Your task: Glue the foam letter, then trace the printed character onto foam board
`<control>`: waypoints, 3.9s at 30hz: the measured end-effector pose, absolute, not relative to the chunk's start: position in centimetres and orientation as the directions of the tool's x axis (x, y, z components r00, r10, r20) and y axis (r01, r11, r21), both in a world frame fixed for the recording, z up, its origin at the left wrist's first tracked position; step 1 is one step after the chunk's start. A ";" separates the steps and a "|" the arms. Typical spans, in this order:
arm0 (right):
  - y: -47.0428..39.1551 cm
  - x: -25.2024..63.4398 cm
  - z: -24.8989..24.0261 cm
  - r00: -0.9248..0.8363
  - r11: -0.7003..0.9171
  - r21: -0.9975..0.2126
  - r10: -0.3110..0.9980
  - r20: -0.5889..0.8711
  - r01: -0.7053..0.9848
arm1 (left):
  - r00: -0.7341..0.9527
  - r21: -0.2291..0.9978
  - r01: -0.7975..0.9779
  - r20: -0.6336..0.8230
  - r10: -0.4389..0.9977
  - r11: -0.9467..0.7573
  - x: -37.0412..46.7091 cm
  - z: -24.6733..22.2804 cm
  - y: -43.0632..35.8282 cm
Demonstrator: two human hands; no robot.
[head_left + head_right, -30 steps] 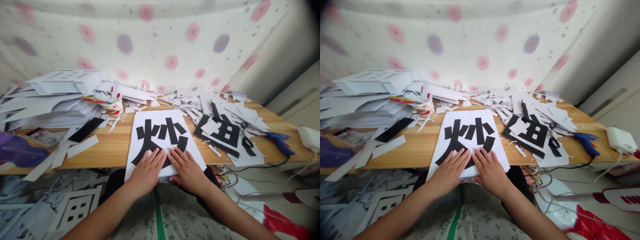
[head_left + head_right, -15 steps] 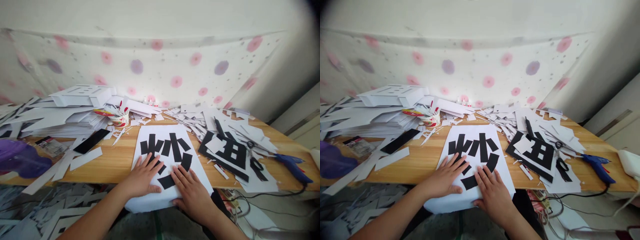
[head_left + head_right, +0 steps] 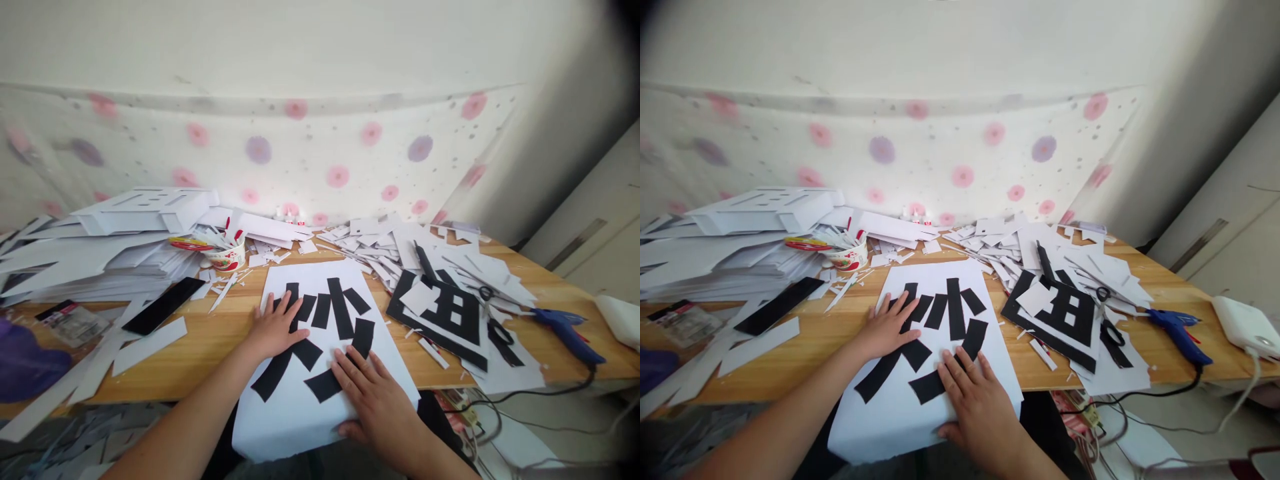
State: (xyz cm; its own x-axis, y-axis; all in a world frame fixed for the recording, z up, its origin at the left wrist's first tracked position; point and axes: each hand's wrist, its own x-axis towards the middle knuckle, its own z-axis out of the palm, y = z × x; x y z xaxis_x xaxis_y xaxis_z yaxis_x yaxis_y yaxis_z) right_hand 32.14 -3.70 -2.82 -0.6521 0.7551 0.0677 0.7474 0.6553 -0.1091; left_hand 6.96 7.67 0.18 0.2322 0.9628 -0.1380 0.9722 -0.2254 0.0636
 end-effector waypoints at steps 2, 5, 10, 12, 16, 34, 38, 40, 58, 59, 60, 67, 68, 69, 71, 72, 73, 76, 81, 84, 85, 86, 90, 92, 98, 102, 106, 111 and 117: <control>-3.7 32.2 -2.8 -0.656 0.661 -0.104 0.751 0.079 0.744 | 0.229 0.068 0.973 -0.131 0.965 -0.222 6.9 0.2 7.4; -3.6 32.2 -2.8 -0.666 0.671 -0.087 0.742 0.078 0.736 | 0.226 0.070 0.973 -0.122 0.966 -0.219 6.8 0.4 7.2; -3.5 32.3 -3.0 -0.677 0.687 -0.060 0.725 0.122 0.724 | 0.236 0.054 0.971 -0.102 0.966 -0.232 6.7 0.4 7.0; -3.6 32.5 -2.9 -0.683 0.693 -0.046 0.718 0.130 0.720 | 0.244 0.043 0.970 -0.088 0.966 -0.241 6.6 0.3 7.0; -4.0 32.7 -2.1 -0.693 0.700 -0.027 0.710 0.125 0.713 | 0.253 0.037 0.967 -0.084 0.964 -0.250 6.8 0.1 6.8; -4.4 23.2 -1.7 -0.780 0.789 -0.073 0.614 0.115 0.610 | 0.243 0.049 0.970 -0.114 0.963 -0.239 7.4 -0.1 6.8; -4.8 21.9 -1.2 -0.774 0.784 -0.105 0.620 0.124 0.611 | 0.245 0.047 0.969 -0.100 0.964 -0.241 7.3 -0.2 6.8; -5.0 21.3 -0.9 -0.781 0.790 -0.122 0.613 0.118 0.601 | 0.251 0.046 0.968 -0.092 0.964 -0.248 7.2 -0.3 6.8; -4.5 21.0 0.5 -0.801 0.798 -0.246 0.587 0.114 0.550 | 0.256 -0.004 0.967 -0.043 0.966 -0.256 7.0 -0.2 6.8; -4.3 21.0 0.5 -0.804 0.799 -0.252 0.584 0.112 0.545 | 0.255 -0.006 0.967 -0.044 0.966 -0.255 7.0 -0.2 6.8; -4.2 21.0 0.5 -0.806 0.802 -0.252 0.580 0.114 0.542 | 0.254 -0.008 0.967 -0.045 0.966 -0.255 7.0 -0.1 6.8; -4.3 22.2 1.1 -0.806 0.814 -0.212 0.574 0.148 0.541 | 0.248 -0.015 0.968 -0.050 0.967 -0.249 7.0 -0.2 7.0; -4.3 23.0 1.1 -0.797 0.805 -0.210 0.587 0.143 0.555 | 0.247 -0.013 0.969 -0.053 0.968 -0.248 7.0 -0.3 7.1; -4.4 23.9 1.1 -0.784 0.792 -0.208 0.605 0.140 0.575 | 0.246 -0.011 0.969 -0.058 0.968 -0.247 7.0 -0.3 7.2; -4.7 26.5 0.6 -0.751 0.764 -0.211 0.642 0.155 0.610 | 0.243 -0.003 0.970 -0.067 0.968 -0.244 7.0 -0.3 7.3; -4.9 28.1 0.2 -0.724 0.747 -0.218 0.663 0.188 0.628 | 0.242 0.001 0.970 -0.071 0.968 -0.242 7.0 -0.3 7.4; -5.3 29.9 -0.3 -0.692 0.733 -0.231 0.680 0.242 0.640 | 0.238 0.005 0.971 -0.075 0.968 -0.239 7.0 -0.4 7.5; -6.8 35.4 -2.2 -0.430 0.621 -0.313 0.751 0.502 0.719 | 0.233 0.018 0.972 -0.087 0.968 -0.233 6.9 -0.4 7.7; -8.8 41.3 -4.3 0.096 0.202 -0.723 0.932 0.349 0.661 | 0.230 0.021 0.973 -0.101 0.968 -0.229 6.9 -0.3 7.8; -8.6 41.4 -4.6 0.171 0.010 -0.901 0.981 0.093 0.434 | 0.224 0.015 0.974 -0.107 0.969 -0.224 6.9 -0.4 7.8; -8.4 41.2 -4.7 0.164 -0.020 -0.925 0.985 0.046 0.379 | 0.224 0.012 0.974 -0.109 0.968 -0.224 6.9 -0.4 7.9; -8.2 40.9 -4.8 0.153 -0.038 -0.938 0.988 0.016 0.344 | 0.225 0.009 0.974 -0.111 0.968 -0.225 6.9 -0.4 7.9; -7.5 40.4 -5.3 0.136 -0.085 -0.951 0.990 -0.045 0.298 | 0.217 0.002 0.976 -0.115 0.969 -0.218 7.1 -0.4 7.9; -7.4 40.6 -5.5 0.143 -0.083 -0.954 0.989 -0.043 0.288 | 0.209 0.002 0.978 -0.117 0.971 -0.211 7.2 -0.3 7.8; -7.5 40.7 -6.2 0.158 -0.065 -0.954 0.987 -0.018 0.294 | 0.201 0.007 0.979 -0.115 0.973 -0.202 7.4 -0.1 7.4; -7.6 40.8 -6.7 0.142 -0.029 -0.918 0.989 0.030 0.395 | 0.206 0.017 0.979 -0.107 0.973 -0.205 7.4 -0.1 7.2; -7.7 42.0 -5.3 0.070 0.080 -0.721 0.982 0.176 0.688 | 0.207 0.035 0.978 -0.105 0.973 -0.204 7.4 -0.2 7.1; -6.0 41.4 -1.5 -0.271 0.430 -0.334 0.862 0.427 0.839 | 0.209 0.049 0.978 -0.116 0.971 -0.205 7.5 -0.3 6.9; -3.7 34.3 -1.0 -0.669 0.684 0.013 0.709 0.224 0.730 | 0.211 0.060 0.977 -0.120 0.970 -0.205 7.6 -0.2 6.6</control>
State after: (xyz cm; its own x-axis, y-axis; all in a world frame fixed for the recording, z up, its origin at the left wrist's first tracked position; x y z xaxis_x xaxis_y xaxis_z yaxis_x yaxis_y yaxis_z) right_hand 34.28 -3.67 -1.03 -0.6687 0.7091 0.2236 0.7295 0.6838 0.0132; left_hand 7.63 6.62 -0.24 0.2114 0.9700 -0.1202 0.9768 -0.2054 0.0604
